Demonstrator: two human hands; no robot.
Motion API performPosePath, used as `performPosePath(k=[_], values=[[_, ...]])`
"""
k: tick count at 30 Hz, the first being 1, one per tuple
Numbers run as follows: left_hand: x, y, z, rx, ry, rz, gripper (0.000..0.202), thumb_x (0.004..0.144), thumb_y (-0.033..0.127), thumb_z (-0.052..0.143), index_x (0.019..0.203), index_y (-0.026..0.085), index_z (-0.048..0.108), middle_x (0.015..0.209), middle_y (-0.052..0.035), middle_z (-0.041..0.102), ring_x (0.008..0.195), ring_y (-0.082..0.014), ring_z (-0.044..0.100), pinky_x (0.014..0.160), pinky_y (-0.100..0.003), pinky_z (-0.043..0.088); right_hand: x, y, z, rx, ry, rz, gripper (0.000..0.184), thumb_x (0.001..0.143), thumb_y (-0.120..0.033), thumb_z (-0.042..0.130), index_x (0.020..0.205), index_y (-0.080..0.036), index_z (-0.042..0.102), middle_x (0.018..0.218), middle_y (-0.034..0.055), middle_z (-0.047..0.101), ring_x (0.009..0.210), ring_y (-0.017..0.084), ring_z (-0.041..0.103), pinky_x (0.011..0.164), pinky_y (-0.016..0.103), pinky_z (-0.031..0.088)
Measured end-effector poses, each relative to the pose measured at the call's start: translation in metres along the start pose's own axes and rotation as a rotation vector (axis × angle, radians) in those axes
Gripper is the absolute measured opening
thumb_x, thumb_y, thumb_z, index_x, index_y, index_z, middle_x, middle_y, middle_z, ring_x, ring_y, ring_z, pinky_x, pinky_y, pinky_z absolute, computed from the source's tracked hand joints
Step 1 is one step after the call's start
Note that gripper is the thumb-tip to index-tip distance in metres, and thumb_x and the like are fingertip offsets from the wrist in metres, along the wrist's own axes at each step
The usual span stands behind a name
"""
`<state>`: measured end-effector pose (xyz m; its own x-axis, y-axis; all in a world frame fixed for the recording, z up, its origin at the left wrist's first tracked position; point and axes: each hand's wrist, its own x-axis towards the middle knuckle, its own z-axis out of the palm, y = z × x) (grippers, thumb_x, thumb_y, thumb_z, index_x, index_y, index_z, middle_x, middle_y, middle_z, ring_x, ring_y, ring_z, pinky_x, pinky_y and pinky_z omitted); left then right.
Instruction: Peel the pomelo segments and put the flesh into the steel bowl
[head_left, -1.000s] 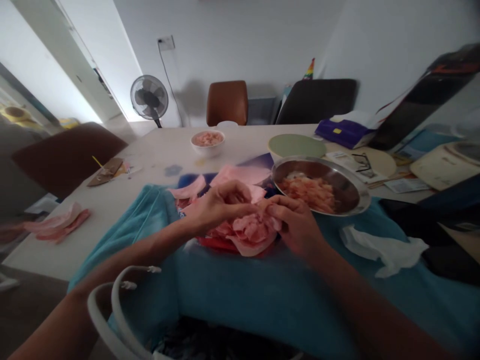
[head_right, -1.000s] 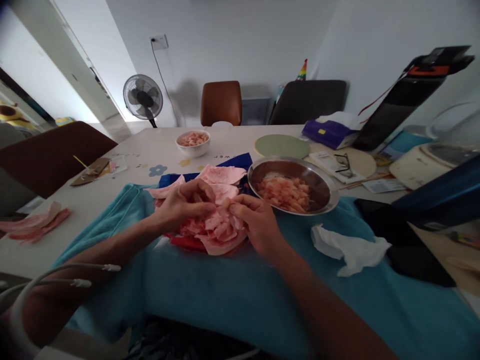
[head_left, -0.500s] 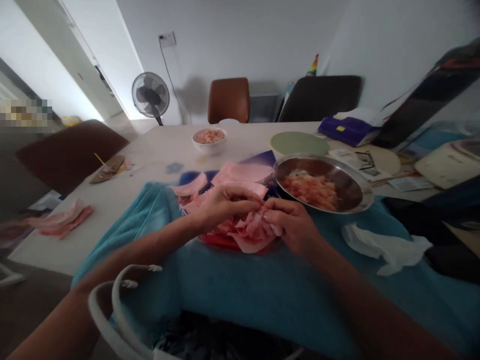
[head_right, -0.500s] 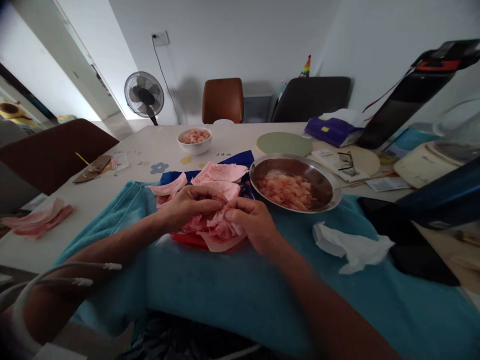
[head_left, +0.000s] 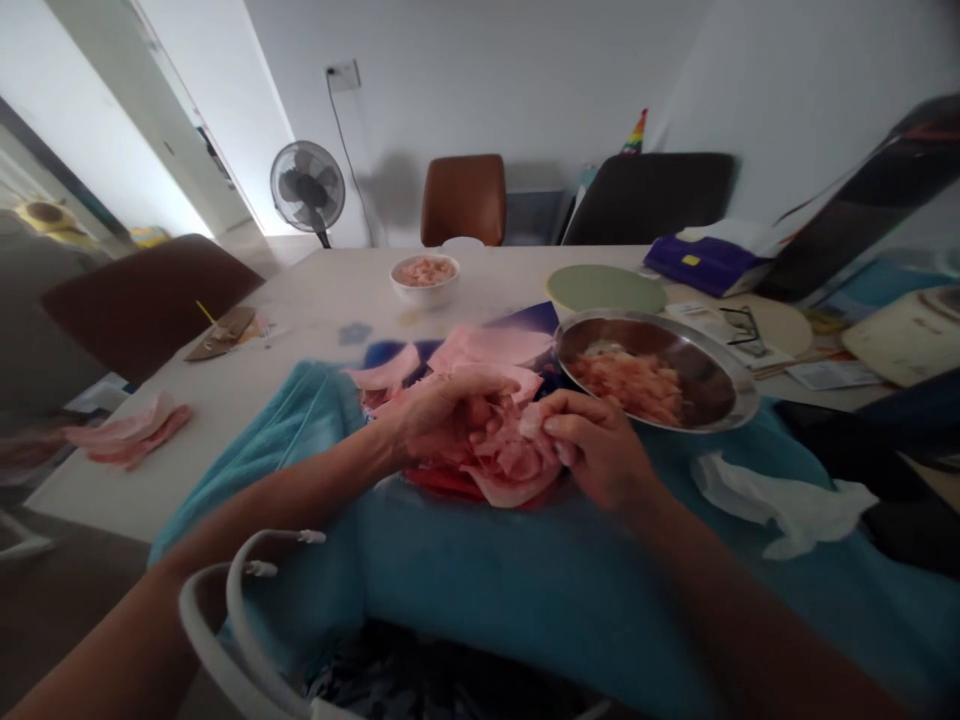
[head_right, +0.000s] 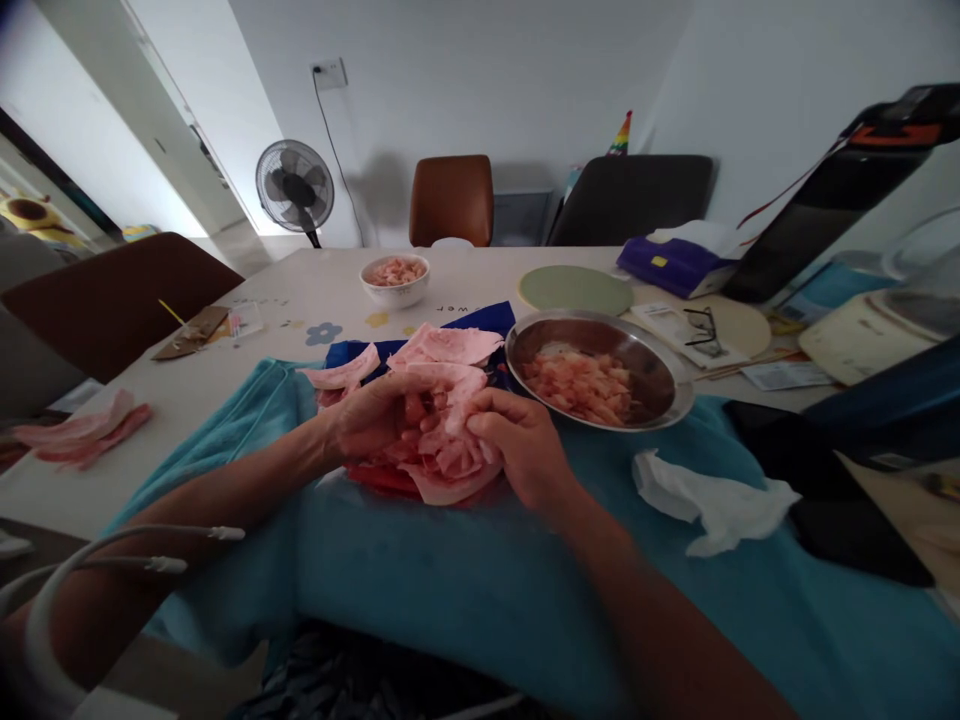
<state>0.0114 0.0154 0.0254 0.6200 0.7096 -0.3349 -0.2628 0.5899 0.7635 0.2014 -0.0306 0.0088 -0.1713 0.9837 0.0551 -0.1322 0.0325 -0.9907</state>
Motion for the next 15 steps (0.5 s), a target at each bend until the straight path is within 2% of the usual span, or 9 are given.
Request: performPosePath(k=[2, 4, 9, 13, 15], values=[[-0.001, 0.0007, 0.0018, -0.017, 0.027, -0.001, 0.021, 0.069, 0.027, 0.084, 0.076, 0.015, 0.069, 0.065, -0.0013, 0.063, 0.052, -0.0091, 0.056, 0.043, -0.019, 0.038, -0.0007, -0.0009, -0.0009, -0.163, 0.121, -0.109, 0.01, 0.072, -0.029, 0.063, 0.066, -0.025, 0.07, 0.051, -0.0038, 0.055, 0.049, 0.013, 0.047, 0.051, 0.029, 0.036], [-0.0025, 0.0015, 0.0043, -0.007, 0.055, -0.014, 0.022, 0.071, 0.029, 0.085, 0.075, 0.016, 0.067, 0.061, 0.0, 0.059, 0.052, -0.0094, 0.055, 0.044, -0.02, 0.04, -0.0022, -0.0021, -0.0011, -0.316, 0.185, -0.21, 0.012, 0.077, -0.028, 0.062, 0.069, -0.026, 0.071, 0.061, -0.0013, 0.063, 0.058, 0.016, 0.054, 0.057, 0.032, 0.042], [-0.0055, 0.0027, 0.0099, 0.002, 0.102, 0.038, 0.022, 0.069, 0.026, 0.086, 0.073, 0.016, 0.066, 0.054, 0.0031, 0.052, 0.049, -0.0077, 0.05, 0.043, -0.02, 0.037, -0.0036, -0.0008, 0.001, -0.487, 0.164, -0.377, 0.028, 0.092, -0.03, 0.058, 0.066, -0.026, 0.066, 0.072, 0.0022, 0.067, 0.071, 0.02, 0.063, 0.07, 0.035, 0.051], [-0.0051, 0.0001, 0.01, 0.003, 0.051, 0.046, 0.023, 0.069, 0.029, 0.087, 0.073, 0.016, 0.068, 0.059, 0.0005, 0.059, 0.052, -0.009, 0.054, 0.045, -0.02, 0.04, -0.0008, 0.0032, 0.0005, -0.482, 0.22, -0.454, 0.006, 0.086, -0.027, 0.07, 0.082, -0.029, 0.074, 0.096, 0.0024, 0.076, 0.096, 0.022, 0.07, 0.091, 0.039, 0.054], [-0.0042, -0.002, 0.009, 0.004, 0.035, 0.057, 0.022, 0.07, 0.03, 0.086, 0.074, 0.016, 0.07, 0.059, 0.0007, 0.059, 0.052, -0.0092, 0.054, 0.046, -0.021, 0.042, -0.0002, 0.0036, 0.0002, -0.473, 0.253, -0.43, 0.005, 0.085, -0.027, 0.071, 0.085, -0.03, 0.075, 0.096, 0.0019, 0.076, 0.097, 0.023, 0.071, 0.092, 0.04, 0.054]])
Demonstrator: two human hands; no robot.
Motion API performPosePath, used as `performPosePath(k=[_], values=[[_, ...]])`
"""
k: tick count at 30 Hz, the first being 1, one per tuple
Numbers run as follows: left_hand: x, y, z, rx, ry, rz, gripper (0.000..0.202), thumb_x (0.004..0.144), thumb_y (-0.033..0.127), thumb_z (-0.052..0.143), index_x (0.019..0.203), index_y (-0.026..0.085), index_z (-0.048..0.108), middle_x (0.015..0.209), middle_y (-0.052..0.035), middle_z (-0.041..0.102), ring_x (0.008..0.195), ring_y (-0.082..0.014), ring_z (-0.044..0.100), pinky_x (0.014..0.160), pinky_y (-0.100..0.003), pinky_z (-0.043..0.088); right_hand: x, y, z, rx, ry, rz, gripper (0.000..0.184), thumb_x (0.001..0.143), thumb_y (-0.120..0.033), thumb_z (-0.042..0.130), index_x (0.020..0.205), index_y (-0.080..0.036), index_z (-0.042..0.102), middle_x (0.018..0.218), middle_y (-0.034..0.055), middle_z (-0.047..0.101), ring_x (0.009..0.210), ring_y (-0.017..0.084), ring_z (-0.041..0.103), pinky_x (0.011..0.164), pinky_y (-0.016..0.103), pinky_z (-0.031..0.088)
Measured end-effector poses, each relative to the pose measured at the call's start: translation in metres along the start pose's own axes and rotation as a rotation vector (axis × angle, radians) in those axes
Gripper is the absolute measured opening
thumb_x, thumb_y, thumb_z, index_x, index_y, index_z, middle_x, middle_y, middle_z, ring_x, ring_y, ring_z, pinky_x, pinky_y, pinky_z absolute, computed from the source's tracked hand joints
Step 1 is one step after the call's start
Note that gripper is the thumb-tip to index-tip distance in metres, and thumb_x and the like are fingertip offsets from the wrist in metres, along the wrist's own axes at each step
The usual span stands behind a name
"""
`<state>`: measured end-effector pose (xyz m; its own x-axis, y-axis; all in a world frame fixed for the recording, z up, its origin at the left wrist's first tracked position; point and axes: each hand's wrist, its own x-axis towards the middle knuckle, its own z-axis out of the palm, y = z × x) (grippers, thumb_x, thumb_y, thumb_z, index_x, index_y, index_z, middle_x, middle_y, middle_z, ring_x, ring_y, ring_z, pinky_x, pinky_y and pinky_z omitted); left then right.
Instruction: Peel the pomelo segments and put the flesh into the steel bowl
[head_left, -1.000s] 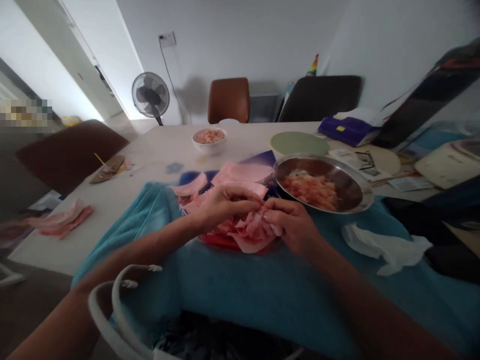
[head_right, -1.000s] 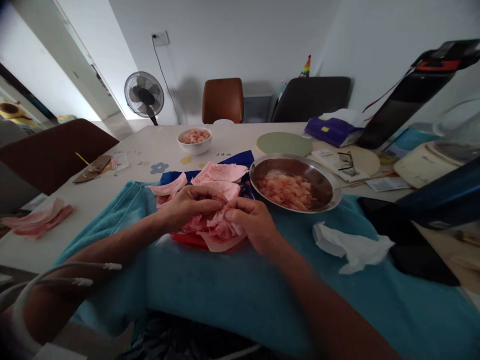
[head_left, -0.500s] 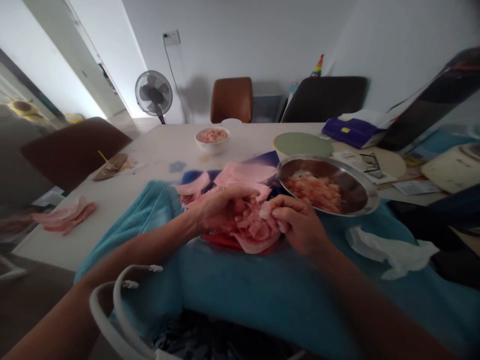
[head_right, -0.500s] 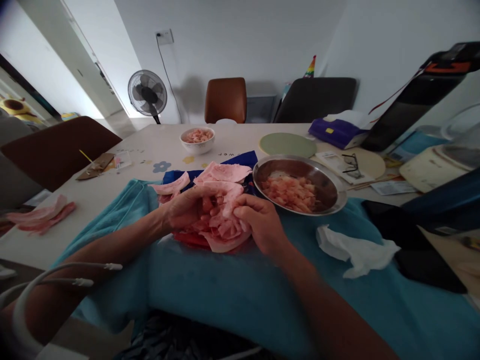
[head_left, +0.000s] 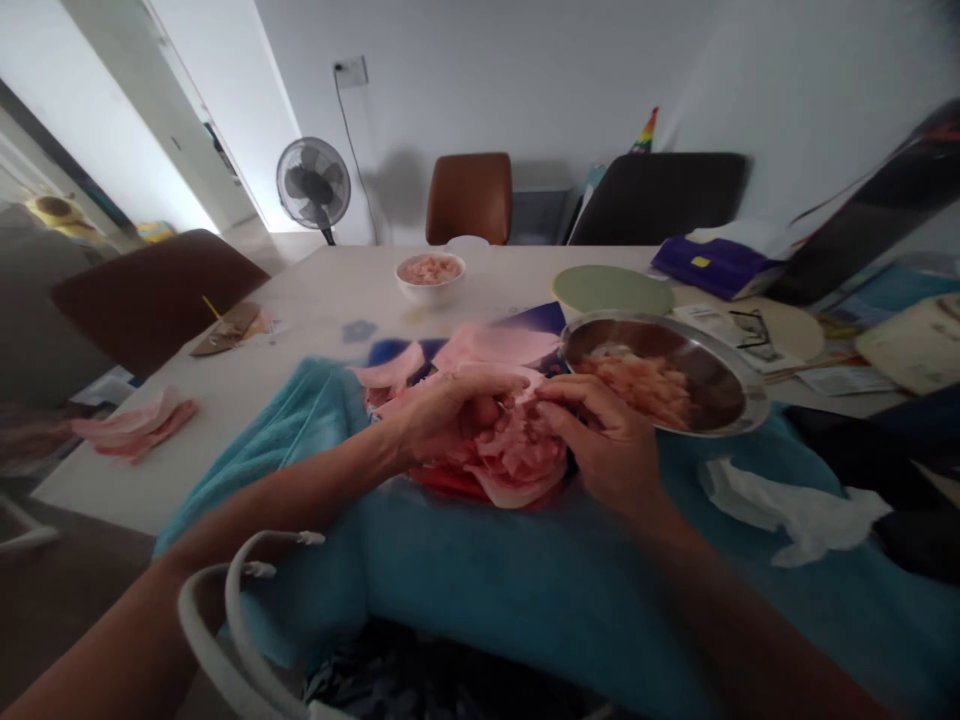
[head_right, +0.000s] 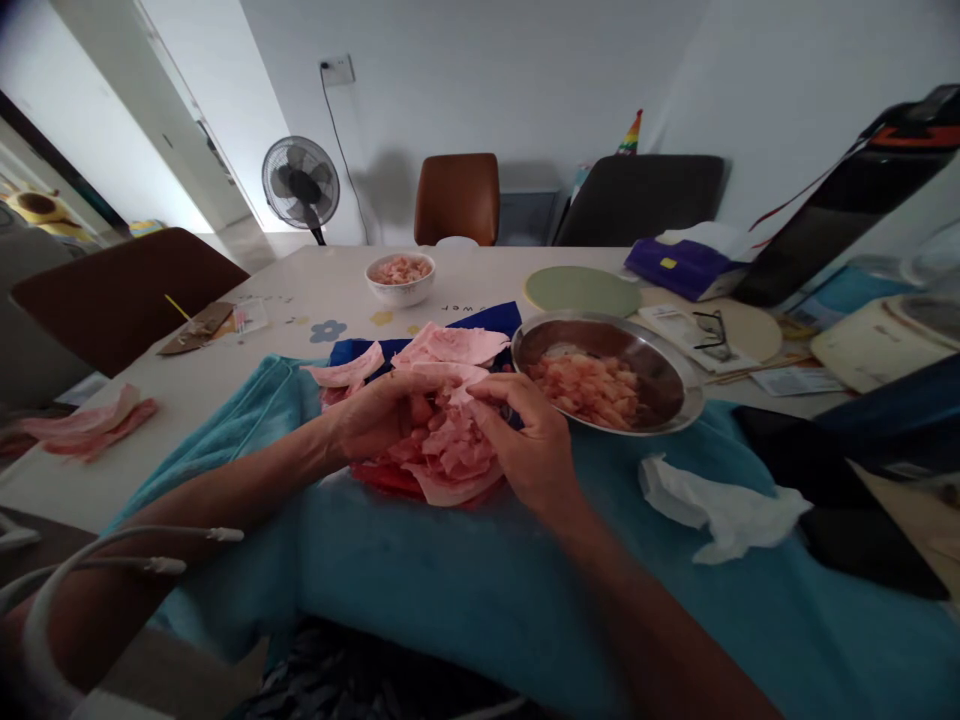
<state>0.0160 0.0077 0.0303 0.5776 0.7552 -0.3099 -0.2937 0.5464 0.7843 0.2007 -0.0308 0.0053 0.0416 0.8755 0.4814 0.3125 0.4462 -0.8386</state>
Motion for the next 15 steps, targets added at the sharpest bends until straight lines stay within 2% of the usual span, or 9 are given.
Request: performPosePath(k=[3, 7, 11, 15], values=[[0.002, -0.004, -0.002, 0.053, 0.003, 0.084, 0.02, 0.071, 0.029, 0.087, 0.081, 0.016, 0.076, 0.064, 0.0008, 0.063, 0.055, -0.0085, 0.054, 0.051, -0.021, 0.043, 0.0, -0.002, 0.0, 0.008, -0.007, 0.062, 0.004, 0.084, -0.032, 0.072, 0.082, -0.029, 0.074, 0.092, 0.0023, 0.077, 0.091, 0.024, 0.07, 0.089, 0.041, 0.054], [0.002, -0.009, -0.007, 0.231, 0.04, 0.235, 0.021, 0.075, 0.03, 0.086, 0.091, 0.018, 0.082, 0.078, -0.001, 0.072, 0.06, -0.0063, 0.054, 0.056, -0.021, 0.042, 0.0, -0.006, 0.001, 0.03, -0.039, 0.078, 0.006, 0.083, -0.034, 0.072, 0.079, -0.029, 0.072, 0.084, 0.0012, 0.074, 0.08, 0.022, 0.067, 0.08, 0.038, 0.053], [0.002, -0.014, -0.012, 0.404, 0.052, 0.278, 0.021, 0.08, 0.035, 0.082, 0.093, 0.018, 0.083, 0.079, -0.0019, 0.073, 0.061, -0.0066, 0.053, 0.057, -0.022, 0.043, -0.001, -0.007, 0.001, -0.006, -0.041, 0.058, 0.015, 0.086, -0.028, 0.065, 0.071, -0.028, 0.065, 0.071, 0.0003, 0.066, 0.068, 0.019, 0.06, 0.07, 0.035, 0.049], [0.002, -0.015, -0.013, 0.518, 0.064, 0.323, 0.015, 0.082, 0.029, 0.077, 0.091, 0.018, 0.081, 0.079, -0.0013, 0.073, 0.062, -0.0072, 0.056, 0.058, -0.021, 0.045, -0.002, -0.008, -0.001, -0.01, -0.095, 0.069, 0.014, 0.084, -0.026, 0.064, 0.07, -0.027, 0.064, 0.071, -0.0009, 0.065, 0.066, 0.017, 0.058, 0.065, 0.032, 0.047]])
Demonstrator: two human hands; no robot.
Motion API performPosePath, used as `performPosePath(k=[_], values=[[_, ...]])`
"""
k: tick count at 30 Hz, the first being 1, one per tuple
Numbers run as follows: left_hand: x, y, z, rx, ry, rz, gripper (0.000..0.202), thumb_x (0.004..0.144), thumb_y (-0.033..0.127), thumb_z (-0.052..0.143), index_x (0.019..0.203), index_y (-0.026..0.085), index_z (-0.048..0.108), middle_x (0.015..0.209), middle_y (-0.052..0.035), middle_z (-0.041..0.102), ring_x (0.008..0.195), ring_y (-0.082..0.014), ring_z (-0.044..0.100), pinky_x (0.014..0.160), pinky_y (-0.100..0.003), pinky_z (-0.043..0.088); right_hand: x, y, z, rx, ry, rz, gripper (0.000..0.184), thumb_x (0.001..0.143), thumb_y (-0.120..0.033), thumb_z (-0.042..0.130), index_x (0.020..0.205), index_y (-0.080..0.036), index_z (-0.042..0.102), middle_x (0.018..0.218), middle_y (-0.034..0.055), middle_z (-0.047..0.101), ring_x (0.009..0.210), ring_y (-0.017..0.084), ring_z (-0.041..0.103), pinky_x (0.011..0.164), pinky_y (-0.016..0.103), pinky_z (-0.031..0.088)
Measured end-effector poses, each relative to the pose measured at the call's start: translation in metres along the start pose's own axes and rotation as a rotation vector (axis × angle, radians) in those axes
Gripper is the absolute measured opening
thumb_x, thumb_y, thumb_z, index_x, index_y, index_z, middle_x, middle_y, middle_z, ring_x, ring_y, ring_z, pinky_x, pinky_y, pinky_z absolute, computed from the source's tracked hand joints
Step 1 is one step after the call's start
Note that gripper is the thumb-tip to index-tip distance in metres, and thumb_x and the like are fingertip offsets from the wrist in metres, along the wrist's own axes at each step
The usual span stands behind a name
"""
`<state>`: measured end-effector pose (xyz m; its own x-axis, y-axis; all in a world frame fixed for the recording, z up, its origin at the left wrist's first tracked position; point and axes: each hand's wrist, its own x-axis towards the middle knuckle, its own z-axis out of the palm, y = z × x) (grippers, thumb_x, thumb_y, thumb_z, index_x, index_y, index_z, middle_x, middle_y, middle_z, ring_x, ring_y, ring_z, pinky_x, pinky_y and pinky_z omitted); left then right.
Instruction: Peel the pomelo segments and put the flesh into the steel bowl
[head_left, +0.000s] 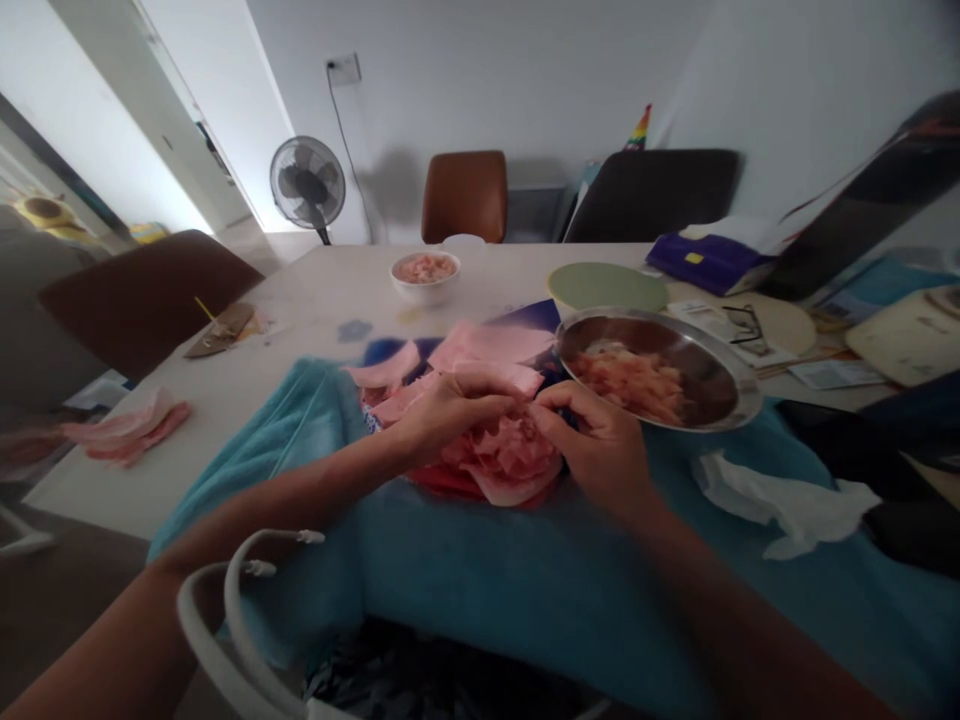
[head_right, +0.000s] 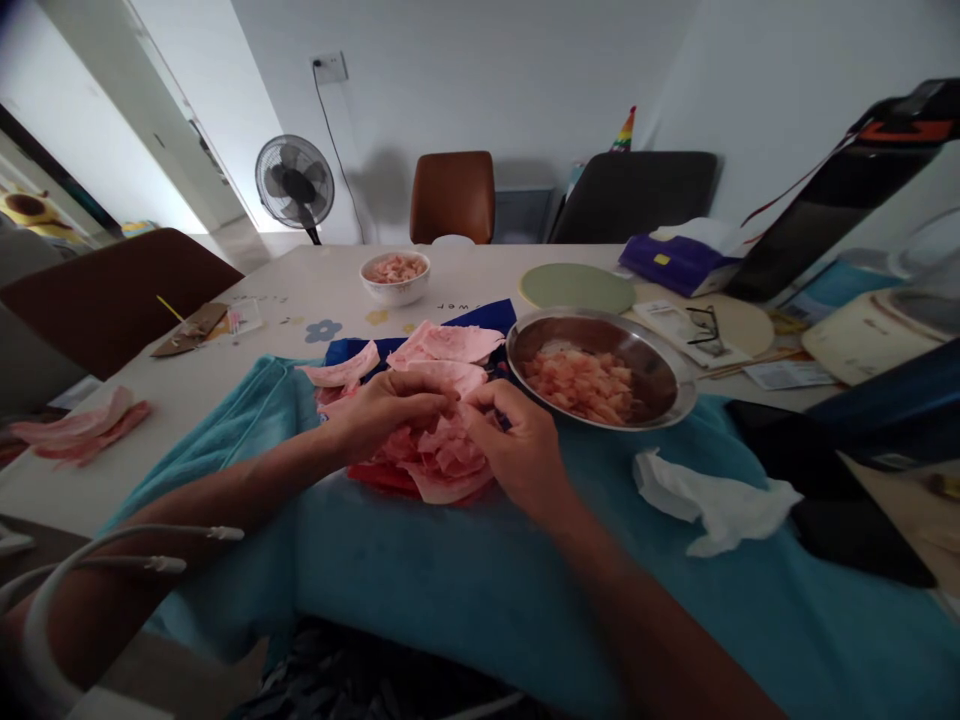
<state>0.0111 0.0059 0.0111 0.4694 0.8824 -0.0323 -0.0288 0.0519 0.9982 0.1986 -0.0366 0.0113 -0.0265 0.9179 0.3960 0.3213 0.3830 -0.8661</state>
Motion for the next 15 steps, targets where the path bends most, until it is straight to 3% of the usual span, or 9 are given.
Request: performPosePath(k=[5, 10, 13, 15], values=[[0.0, 0.005, 0.004, 0.067, 0.05, -0.021, 0.013, 0.079, 0.025, 0.074, 0.088, 0.017, 0.078, 0.073, -0.0004, 0.07, 0.058, -0.0078, 0.056, 0.053, -0.02, 0.044, -0.003, -0.003, -0.001, 0.039, -0.09, -0.056, 0.016, 0.085, -0.023, 0.062, 0.07, -0.026, 0.064, 0.075, -0.0013, 0.067, 0.07, 0.016, 0.061, 0.067, 0.03, 0.048], [0.0, 0.008, 0.004, 0.0, 0.109, 0.014, 0.017, 0.077, 0.03, 0.079, 0.087, 0.016, 0.077, 0.074, -0.0002, 0.069, 0.061, -0.0067, 0.056, 0.055, -0.018, 0.044, -0.002, 0.001, 0.0, 0.023, 0.033, -0.034, 0.021, 0.091, -0.027, 0.06, 0.07, -0.025, 0.064, 0.071, -0.0017, 0.064, 0.067, 0.014, 0.059, 0.067, 0.029, 0.048], [-0.002, 0.01, 0.004, -0.06, 0.074, -0.001, 0.02, 0.077, 0.032, 0.08, 0.089, 0.016, 0.075, 0.072, 0.0011, 0.067, 0.057, -0.0058, 0.056, 0.053, -0.018, 0.045, -0.001, 0.005, 0.0, 0.021, -0.008, 0.012, 0.01, 0.086, -0.032, 0.067, 0.082, -0.025, 0.07, 0.082, 0.0001, 0.071, 0.075, 0.016, 0.064, 0.07, 0.029, 0.051], [-0.003, 0.013, 0.005, -0.069, 0.009, -0.024, 0.019, 0.078, 0.031, 0.079, 0.089, 0.016, 0.072, 0.069, 0.0018, 0.066, 0.053, -0.0065, 0.056, 0.049, -0.018, 0.044, 0.0, 0.006, 0.0, 0.027, -0.028, 0.033, 0.011, 0.083, -0.035, 0.07, 0.085, -0.024, 0.072, 0.085, 0.0011, 0.072, 0.076, 0.017, 0.066, 0.07, 0.03, 0.052]])
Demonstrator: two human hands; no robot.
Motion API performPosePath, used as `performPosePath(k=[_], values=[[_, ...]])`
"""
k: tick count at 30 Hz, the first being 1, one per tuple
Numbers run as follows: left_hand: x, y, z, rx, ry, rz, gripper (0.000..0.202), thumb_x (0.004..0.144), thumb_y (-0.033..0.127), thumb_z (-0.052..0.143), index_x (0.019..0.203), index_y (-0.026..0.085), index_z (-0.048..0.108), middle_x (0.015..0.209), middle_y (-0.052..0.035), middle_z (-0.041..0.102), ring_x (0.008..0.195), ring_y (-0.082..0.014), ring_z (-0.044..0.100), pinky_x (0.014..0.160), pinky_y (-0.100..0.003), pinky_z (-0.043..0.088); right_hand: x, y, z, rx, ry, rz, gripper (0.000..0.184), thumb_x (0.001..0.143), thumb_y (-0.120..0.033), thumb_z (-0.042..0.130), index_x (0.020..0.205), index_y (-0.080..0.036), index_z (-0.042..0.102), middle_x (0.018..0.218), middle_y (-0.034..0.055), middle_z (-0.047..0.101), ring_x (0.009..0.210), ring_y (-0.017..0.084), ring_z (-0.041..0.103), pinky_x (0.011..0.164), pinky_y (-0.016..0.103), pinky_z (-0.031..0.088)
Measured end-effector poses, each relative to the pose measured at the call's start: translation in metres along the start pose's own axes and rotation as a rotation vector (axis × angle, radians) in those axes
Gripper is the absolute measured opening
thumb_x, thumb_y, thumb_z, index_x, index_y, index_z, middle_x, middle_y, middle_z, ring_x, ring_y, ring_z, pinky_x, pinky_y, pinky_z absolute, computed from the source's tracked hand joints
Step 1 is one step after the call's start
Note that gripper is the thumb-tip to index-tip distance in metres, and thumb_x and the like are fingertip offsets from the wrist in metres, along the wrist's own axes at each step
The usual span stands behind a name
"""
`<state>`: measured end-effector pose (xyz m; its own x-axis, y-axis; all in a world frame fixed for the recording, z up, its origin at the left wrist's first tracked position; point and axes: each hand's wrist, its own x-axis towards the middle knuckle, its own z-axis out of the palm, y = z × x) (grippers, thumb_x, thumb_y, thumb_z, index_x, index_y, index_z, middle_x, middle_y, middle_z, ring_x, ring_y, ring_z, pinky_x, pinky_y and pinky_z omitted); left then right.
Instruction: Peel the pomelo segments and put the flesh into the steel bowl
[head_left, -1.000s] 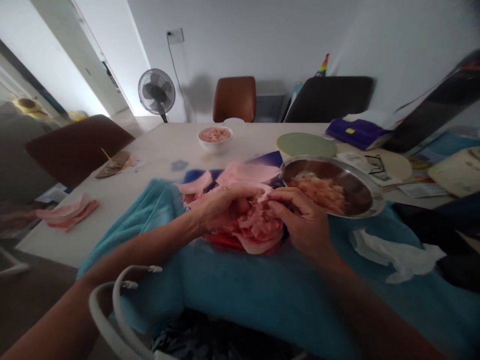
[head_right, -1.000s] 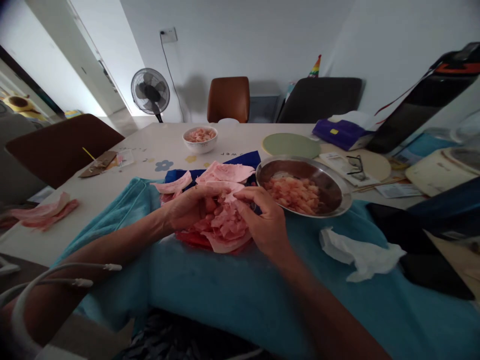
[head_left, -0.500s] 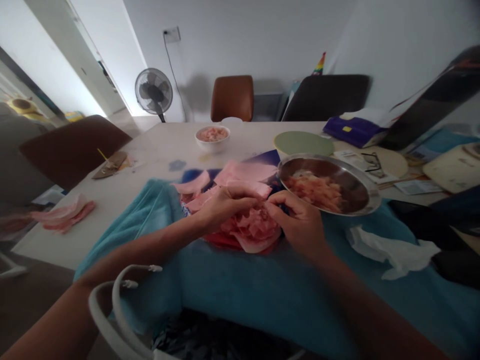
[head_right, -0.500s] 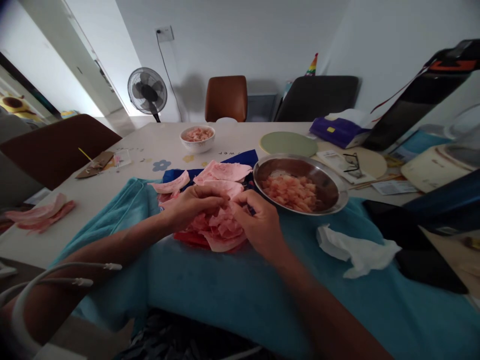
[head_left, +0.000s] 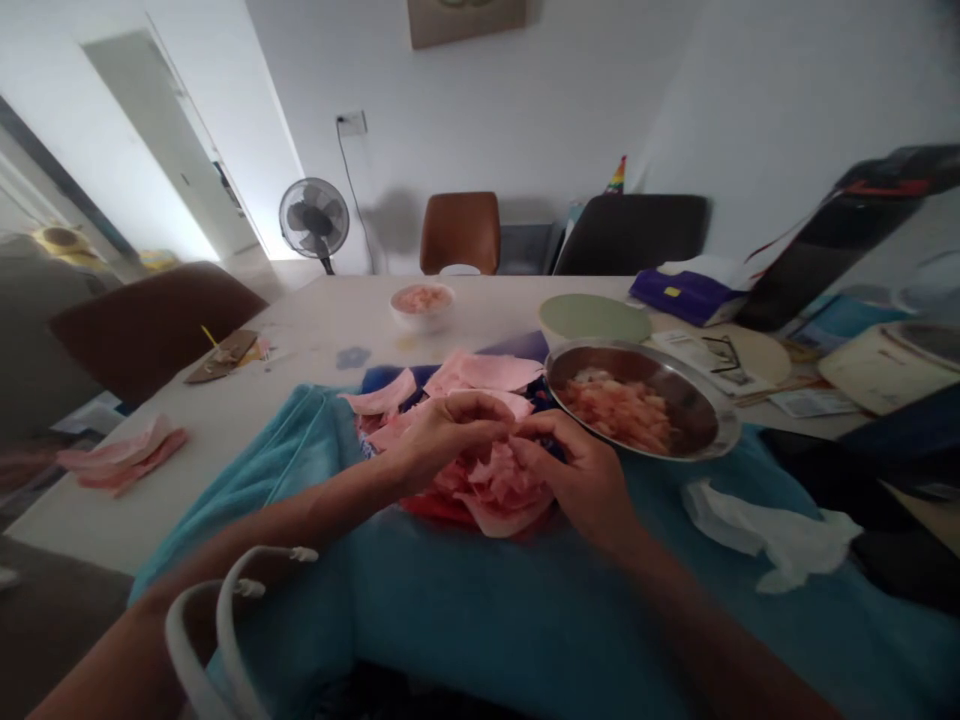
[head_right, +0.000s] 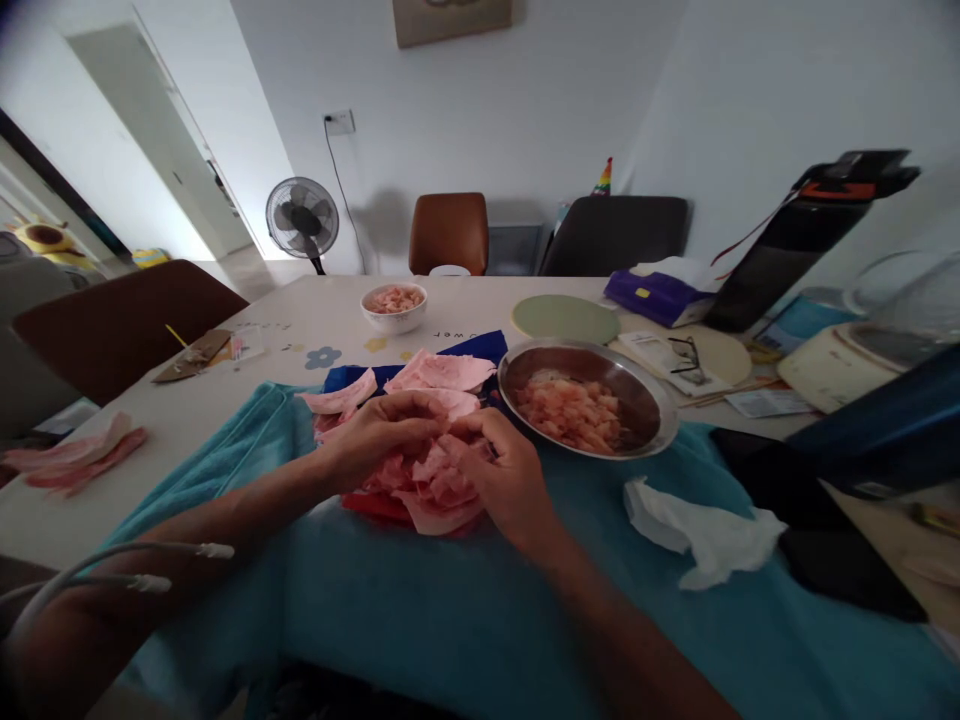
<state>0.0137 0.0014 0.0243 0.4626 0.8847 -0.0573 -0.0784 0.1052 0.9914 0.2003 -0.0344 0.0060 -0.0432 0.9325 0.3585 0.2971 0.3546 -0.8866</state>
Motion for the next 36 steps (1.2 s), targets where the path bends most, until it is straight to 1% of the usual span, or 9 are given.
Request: performPosePath(k=[3, 8, 12, 17, 23, 26, 30, 33, 36], values=[[-0.001, 0.004, 0.003, 0.019, -0.061, -0.024, 0.019, 0.078, 0.031, 0.077, 0.087, 0.016, 0.067, 0.067, 0.0014, 0.067, 0.05, -0.0082, 0.058, 0.045, -0.019, 0.043, 0.001, 0.0, 0.0, 0.003, 0.023, 0.0, 0.012, 0.083, -0.035, 0.068, 0.081, -0.023, 0.071, 0.083, 0.0017, 0.072, 0.075, 0.018, 0.066, 0.069, 0.03, 0.053], [0.0, 0.007, 0.008, 0.093, -0.034, 0.011, 0.02, 0.081, 0.033, 0.075, 0.088, 0.017, 0.064, 0.069, 0.0021, 0.067, 0.052, -0.0067, 0.057, 0.046, -0.018, 0.043, 0.002, -0.004, 0.0, -0.033, 0.072, -0.001, 0.018, 0.084, -0.035, 0.064, 0.072, -0.023, 0.069, 0.07, 0.0009, 0.068, 0.066, 0.017, 0.063, 0.065, 0.029, 0.051], [0.001, 0.006, 0.013, 0.218, 0.011, 0.071, 0.018, 0.082, 0.031, 0.073, 0.086, 0.018, 0.063, 0.068, 0.0036, 0.064, 0.054, -0.0068, 0.057, 0.046, -0.017, 0.042, 0.001, -0.006, -0.001, -0.079, 0.101, -0.016, 0.02, 0.084, -0.035, 0.062, 0.069, -0.022, 0.067, 0.068, 0.0012, 0.068, 0.065, 0.017, 0.062, 0.064, 0.029, 0.05], [0.003, 0.004, 0.02, 0.205, 0.096, 0.064, 0.018, 0.08, 0.031, 0.072, 0.085, 0.018, 0.061, 0.067, 0.0039, 0.063, 0.052, -0.0071, 0.056, 0.043, -0.018, 0.039, 0.001, -0.008, -0.001, -0.074, 0.091, 0.044, 0.02, 0.082, -0.036, 0.059, 0.068, -0.022, 0.063, 0.065, 0.0004, 0.065, 0.061, 0.016, 0.058, 0.061, 0.028, 0.048], [0.013, 0.014, 0.022, 0.177, 0.1, 0.014, 0.016, 0.08, 0.029, 0.073, 0.085, 0.018, 0.063, 0.063, 0.0032, 0.061, 0.052, -0.0077, 0.056, 0.044, -0.018, 0.038, 0.0, -0.008, -0.001, -0.065, 0.016, 0.038, 0.018, 0.081, -0.035, 0.056, 0.07, -0.022, 0.062, 0.067, -0.0002, 0.065, 0.061, 0.015, 0.057, 0.061, 0.028, 0.045], [0.024, 0.025, 0.019, 0.171, 0.073, 0.01, 0.012, 0.079, 0.024, 0.071, 0.08, 0.018, 0.062, 0.06, 0.0039, 0.059, 0.048, -0.0066, 0.052, 0.045, -0.019, 0.039, 0.0, -0.008, -0.001, -0.076, -0.021, 0.039, 0.017, 0.081, -0.034, 0.056, 0.071, -0.022, 0.062, 0.069, -0.0002, 0.065, 0.063, 0.014, 0.057, 0.062, 0.028, 0.043], [0.049, 0.036, 0.02, 0.275, 0.034, 0.032, 0.017, 0.081, 0.032, 0.075, 0.086, 0.016, 0.069, 0.067, 0.0013, 0.064, 0.048, -0.006, 0.051, 0.046, -0.02, 0.039, 0.0, -0.007, 0.002, -0.108, -0.08, 0.048, 0.019, 0.082, -0.034, 0.053, 0.068, -0.022, 0.057, 0.067, -0.0003, 0.062, 0.062, 0.014, 0.054, 0.062, 0.029, 0.041], [0.075, 0.047, 0.033, 0.43, -0.035, 0.058, 0.013, 0.084, 0.027, 0.072, 0.08, 0.015, 0.072, 0.069, -0.0007, 0.065, 0.053, -0.0078, 0.054, 0.047, -0.021, 0.038, 0.0, -0.004, 0.006, -0.123, -0.133, 0.06, 0.019, 0.082, -0.032, 0.052, 0.065, -0.023, 0.052, 0.064, -0.0012, 0.058, 0.061, 0.014, 0.052, 0.062, 0.029, 0.04], [0.102, 0.058, 0.055, 0.523, -0.027, 0.036, 0.016, 0.086, 0.019, 0.068, 0.07, 0.014, 0.068, 0.058, 0.0012, 0.057, 0.049, -0.0085, 0.049, 0.047, -0.023, 0.035, -0.001, -0.002, 0.008, -0.12, -0.167, 0.084, 0.019, 0.082, -0.029, 0.053, 0.065, -0.023, 0.051, 0.063, -0.0015, 0.057, 0.061, 0.014, 0.052, 0.062, 0.028, 0.039]])
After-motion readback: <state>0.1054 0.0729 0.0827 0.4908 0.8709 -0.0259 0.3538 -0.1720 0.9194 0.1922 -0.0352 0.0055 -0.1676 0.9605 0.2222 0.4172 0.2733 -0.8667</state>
